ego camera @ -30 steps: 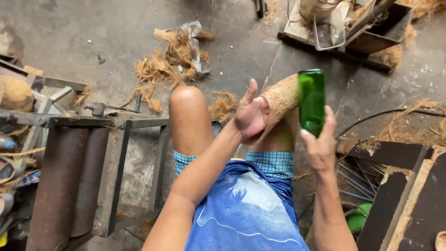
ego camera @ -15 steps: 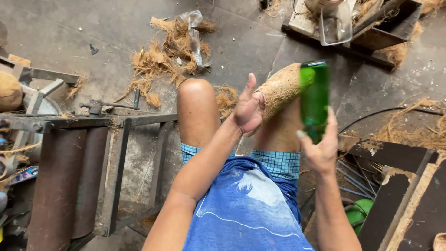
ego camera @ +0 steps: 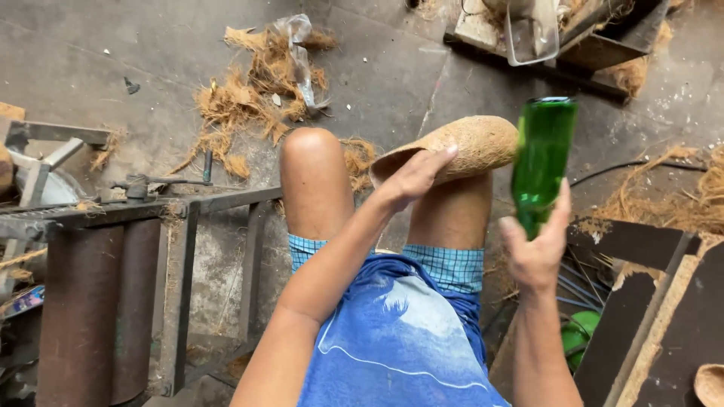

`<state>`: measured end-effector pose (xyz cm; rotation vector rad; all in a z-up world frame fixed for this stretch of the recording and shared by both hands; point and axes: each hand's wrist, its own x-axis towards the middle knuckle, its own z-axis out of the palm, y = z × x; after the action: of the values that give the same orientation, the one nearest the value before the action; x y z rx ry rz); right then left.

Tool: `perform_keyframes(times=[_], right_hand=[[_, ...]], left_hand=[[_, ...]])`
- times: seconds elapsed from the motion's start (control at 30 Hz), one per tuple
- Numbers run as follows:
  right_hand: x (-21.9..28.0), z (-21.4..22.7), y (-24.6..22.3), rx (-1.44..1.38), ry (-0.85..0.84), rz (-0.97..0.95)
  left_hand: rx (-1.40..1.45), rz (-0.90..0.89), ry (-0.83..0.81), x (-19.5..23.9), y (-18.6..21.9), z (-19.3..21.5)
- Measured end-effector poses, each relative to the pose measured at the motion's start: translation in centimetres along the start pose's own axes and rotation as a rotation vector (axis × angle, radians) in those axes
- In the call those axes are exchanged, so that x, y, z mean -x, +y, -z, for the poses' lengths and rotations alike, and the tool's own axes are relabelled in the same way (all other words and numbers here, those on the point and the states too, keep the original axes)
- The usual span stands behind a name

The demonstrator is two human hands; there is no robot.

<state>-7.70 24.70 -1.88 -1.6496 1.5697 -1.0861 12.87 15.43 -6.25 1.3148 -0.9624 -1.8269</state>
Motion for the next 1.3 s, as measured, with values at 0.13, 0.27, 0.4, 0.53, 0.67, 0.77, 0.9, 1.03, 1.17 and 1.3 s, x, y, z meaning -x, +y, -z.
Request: perform_keyframes(times=[0.13, 0.27, 0.4, 0.53, 0.67, 0.77, 0.9, 1.03, 1.17, 1.3], right_hand=[[-0.1, 1.7, 2.0, -0.289, 0.055, -0.067], [1.0, 0.2, 2.2, 0.096, 0.014, -0.018], [2.6, -2.8, 1.6, 0.267, -0.038, 0.109], [2.7, -2.8, 2.4, 0.244, -0.124, 0.286], [1.3, 0.6, 1.2, 0.026, 0.009, 0.032], [-0.4, 1.5, 1.2, -0.151, 0.055, -0.029], [0.6, -1.3, 2.5, 0.082, 0.064, 0.163], [1.5, -3.9, 4.1, 0.236, -0.034, 0.311], [1.2, -2.4, 0.6, 0.075, 0.066, 0.037], [2.1, -2.4, 2.1, 0.049, -0.045, 0.089]], left_hand=[[0.178, -0.007, -0.027, -2.3, -3.4, 0.8], [0.488, 0.018, -0.011, -6.2, -10.5, 2.7], [0.762, 0.056, -0.140, -1.3, -5.5, -0.5], [0.735, -0.067, -0.269, 2.2, -0.6, -0.7], [0.630, -0.113, -0.233, -1.1, -5.1, 0.7], [0.653, -0.131, -0.274, 1.7, -0.9, 0.0], [0.667, -0.167, -0.347, 3.5, 2.8, -0.5], [0.968, -0.122, -0.401, 1.6, 0.6, -0.9], [1.173, -0.269, -0.492, 0.9, -1.1, -1.1], [1.252, -0.266, -0.534, 1.2, -0.5, -1.3]])
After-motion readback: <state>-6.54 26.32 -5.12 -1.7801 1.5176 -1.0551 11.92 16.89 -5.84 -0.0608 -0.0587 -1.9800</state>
